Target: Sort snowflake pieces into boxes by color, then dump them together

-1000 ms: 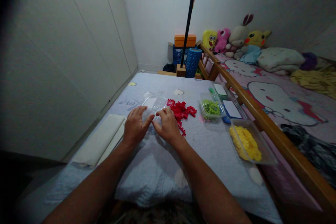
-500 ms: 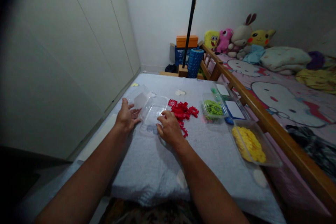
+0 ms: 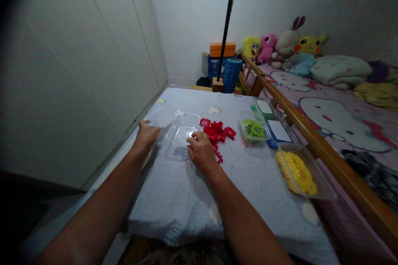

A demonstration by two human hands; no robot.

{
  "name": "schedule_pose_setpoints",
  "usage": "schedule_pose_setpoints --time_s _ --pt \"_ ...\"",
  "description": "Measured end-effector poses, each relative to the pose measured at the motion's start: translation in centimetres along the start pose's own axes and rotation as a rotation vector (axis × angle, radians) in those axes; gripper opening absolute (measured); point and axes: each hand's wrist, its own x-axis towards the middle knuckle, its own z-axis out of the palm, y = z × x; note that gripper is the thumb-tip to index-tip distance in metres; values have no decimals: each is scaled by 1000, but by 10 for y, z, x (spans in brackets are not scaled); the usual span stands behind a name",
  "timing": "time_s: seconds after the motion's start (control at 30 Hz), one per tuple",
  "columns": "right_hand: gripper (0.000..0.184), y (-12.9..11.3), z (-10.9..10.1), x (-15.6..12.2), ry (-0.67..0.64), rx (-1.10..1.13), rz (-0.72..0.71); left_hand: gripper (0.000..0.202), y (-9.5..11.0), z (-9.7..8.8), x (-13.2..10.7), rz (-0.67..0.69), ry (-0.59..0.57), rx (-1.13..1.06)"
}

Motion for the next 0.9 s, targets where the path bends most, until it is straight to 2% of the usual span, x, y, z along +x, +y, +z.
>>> schedule_pose_setpoints --time_s 0.1,0.2,0.43,0.6,0.67,0.73,0.8,0.9 --pt "22 0 2 1 -16 -2 -6 86 -4 1 7 101 34 82" --pt "22 -1 3 2 -22 -8 -7 98 -7 6 13 146 51 172" --pt "20 -2 1 3 -20 -22 -26 81 -9 24 24 90 72 334" --pt "20 -4 2 1 -9 -6 -38 70 -5 28 19 58 107 421" --pt "17 -1 -2 2 24 21 -51 60 -1 26 13 142 122 414" --pt "17 6 -11 4 99 29 -27 47 4 23 5 289 99 357" --pt "20 20 -23 8 198 -9 65 37 7 20 -6 433 38 291" --pt "27 47 -40 13 284 -128 271 30 7 21 -24 560 -48 208"
